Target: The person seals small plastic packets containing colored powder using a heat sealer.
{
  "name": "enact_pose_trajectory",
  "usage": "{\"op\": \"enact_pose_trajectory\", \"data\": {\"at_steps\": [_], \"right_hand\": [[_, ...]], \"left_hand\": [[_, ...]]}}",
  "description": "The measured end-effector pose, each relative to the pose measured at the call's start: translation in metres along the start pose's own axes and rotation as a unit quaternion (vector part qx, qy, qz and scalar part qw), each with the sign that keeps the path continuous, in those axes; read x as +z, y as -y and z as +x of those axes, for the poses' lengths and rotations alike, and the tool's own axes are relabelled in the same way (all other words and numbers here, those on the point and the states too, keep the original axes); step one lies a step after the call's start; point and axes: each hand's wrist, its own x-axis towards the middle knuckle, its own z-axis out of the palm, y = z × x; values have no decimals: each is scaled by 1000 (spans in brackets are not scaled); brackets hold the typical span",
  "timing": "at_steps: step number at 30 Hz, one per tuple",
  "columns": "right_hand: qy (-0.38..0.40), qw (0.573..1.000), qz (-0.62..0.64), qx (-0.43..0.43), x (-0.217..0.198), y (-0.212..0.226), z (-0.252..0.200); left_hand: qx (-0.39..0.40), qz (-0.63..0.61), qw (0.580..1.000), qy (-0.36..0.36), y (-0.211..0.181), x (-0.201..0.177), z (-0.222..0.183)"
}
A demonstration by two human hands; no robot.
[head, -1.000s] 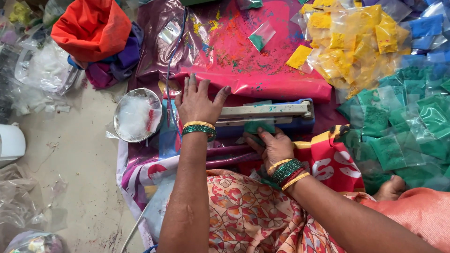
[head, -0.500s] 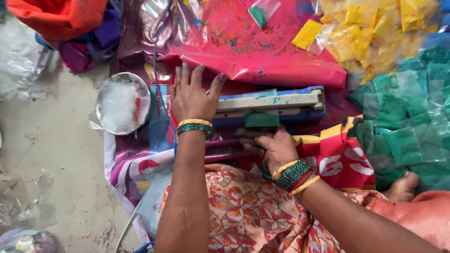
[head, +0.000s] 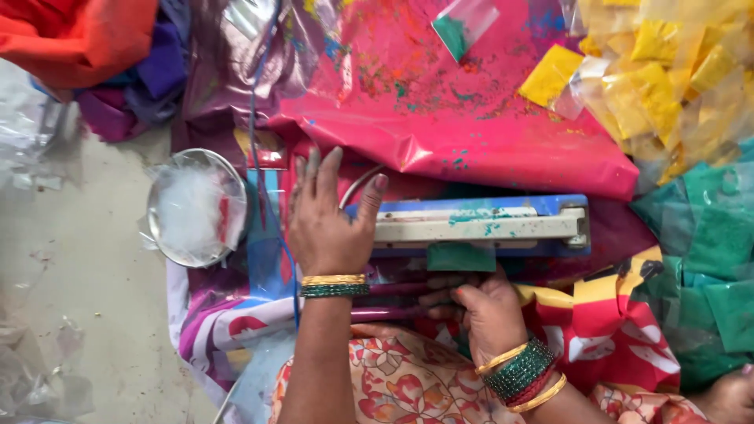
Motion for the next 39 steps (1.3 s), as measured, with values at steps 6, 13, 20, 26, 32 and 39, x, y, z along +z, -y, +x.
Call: {"op": "enact_pose_trajectory", "data": {"at_steps": [6, 13, 20, 26, 32, 39], "right_hand": [[17, 999, -26, -32, -3, -6, 2], [102, 995, -2, -18, -1, 19, -11], [58, 998, 23, 13, -5, 34, -5], [57, 998, 32, 2, -10, 39, 2], [64, 997, 37, -3, -15, 38, 15], [66, 998, 2, -24, -20, 34, 15]], "left_hand": [[-29, -17, 999, 23, -6, -4, 4], [64, -227, 963, -132, -27, -60, -15], [-61, -508, 797, -323, -45, -9, -121], [-291, -595, 747, -54, -38, 75, -139], [-386, -628, 675, 30, -46, 82, -111], [-361, -632, 685, 28, -31, 96, -111]]}}
